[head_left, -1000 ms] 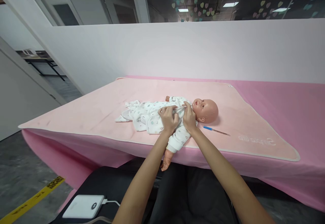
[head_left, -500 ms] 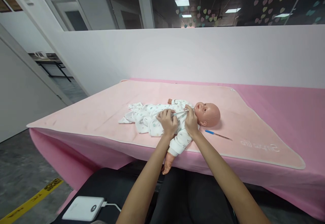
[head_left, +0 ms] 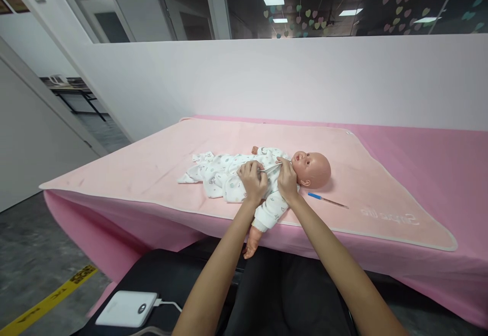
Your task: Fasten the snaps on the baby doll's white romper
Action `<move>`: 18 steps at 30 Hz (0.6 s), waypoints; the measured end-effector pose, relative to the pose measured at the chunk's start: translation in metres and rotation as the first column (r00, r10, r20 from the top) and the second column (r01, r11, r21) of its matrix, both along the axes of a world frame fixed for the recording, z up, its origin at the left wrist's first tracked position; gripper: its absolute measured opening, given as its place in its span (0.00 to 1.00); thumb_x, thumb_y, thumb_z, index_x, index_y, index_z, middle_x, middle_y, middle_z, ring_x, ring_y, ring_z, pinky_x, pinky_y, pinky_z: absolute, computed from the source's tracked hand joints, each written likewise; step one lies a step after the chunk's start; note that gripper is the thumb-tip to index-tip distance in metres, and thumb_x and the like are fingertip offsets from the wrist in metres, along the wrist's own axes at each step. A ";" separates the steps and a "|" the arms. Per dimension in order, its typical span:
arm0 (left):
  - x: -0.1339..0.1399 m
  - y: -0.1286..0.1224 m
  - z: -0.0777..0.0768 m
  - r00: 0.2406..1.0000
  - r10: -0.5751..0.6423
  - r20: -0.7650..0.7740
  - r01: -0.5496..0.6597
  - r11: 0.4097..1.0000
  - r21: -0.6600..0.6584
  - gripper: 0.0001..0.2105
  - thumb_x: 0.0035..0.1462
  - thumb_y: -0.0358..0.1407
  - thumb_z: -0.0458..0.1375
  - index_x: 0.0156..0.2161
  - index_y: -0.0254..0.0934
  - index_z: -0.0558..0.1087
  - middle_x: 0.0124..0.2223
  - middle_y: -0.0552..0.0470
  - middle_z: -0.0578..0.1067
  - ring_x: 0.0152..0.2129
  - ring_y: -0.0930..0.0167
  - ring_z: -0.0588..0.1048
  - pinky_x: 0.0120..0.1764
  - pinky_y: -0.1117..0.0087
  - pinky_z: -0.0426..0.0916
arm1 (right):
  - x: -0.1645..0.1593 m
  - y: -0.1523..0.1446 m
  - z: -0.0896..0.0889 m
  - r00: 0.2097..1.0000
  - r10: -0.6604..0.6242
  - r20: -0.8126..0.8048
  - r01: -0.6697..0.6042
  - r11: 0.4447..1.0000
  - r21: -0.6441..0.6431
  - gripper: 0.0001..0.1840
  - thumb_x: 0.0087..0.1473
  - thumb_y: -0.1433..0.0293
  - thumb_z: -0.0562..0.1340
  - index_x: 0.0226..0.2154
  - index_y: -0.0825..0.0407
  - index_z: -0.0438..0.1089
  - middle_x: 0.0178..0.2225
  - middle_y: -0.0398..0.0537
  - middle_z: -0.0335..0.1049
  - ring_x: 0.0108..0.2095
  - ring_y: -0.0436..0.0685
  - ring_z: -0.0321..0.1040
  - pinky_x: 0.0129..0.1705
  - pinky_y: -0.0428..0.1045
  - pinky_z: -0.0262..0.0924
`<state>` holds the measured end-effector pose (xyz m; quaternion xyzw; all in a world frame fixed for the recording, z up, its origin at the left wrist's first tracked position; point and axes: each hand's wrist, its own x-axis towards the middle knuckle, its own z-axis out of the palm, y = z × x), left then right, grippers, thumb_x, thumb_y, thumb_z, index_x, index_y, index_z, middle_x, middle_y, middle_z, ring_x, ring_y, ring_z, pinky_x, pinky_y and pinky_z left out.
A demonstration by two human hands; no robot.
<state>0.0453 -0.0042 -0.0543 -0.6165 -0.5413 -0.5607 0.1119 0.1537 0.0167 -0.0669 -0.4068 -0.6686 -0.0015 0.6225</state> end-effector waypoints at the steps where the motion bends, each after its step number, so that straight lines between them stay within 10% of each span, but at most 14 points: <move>1: 0.000 0.000 0.000 1.000 -0.009 0.000 0.009 1.000 0.005 0.04 0.44 0.28 0.49 0.27 0.39 0.61 0.30 0.51 0.70 0.33 0.66 0.66 0.42 0.62 0.54 | 0.000 -0.001 0.001 1.000 0.007 0.007 -0.007 1.000 0.002 0.18 0.56 0.76 0.44 0.42 0.54 0.65 0.38 0.54 0.71 0.41 0.56 0.67 0.45 0.53 0.64; 18: 0.001 0.004 -0.001 0.998 -0.017 0.057 0.017 1.000 0.006 0.03 0.52 0.30 0.49 0.31 0.39 0.63 0.30 0.54 0.73 0.30 0.69 0.70 0.46 0.61 0.53 | -0.002 -0.006 0.006 0.996 -0.020 0.086 0.012 0.996 0.089 0.07 0.54 0.70 0.56 0.31 0.52 0.70 0.42 0.54 0.70 0.44 0.57 0.67 0.48 0.52 0.63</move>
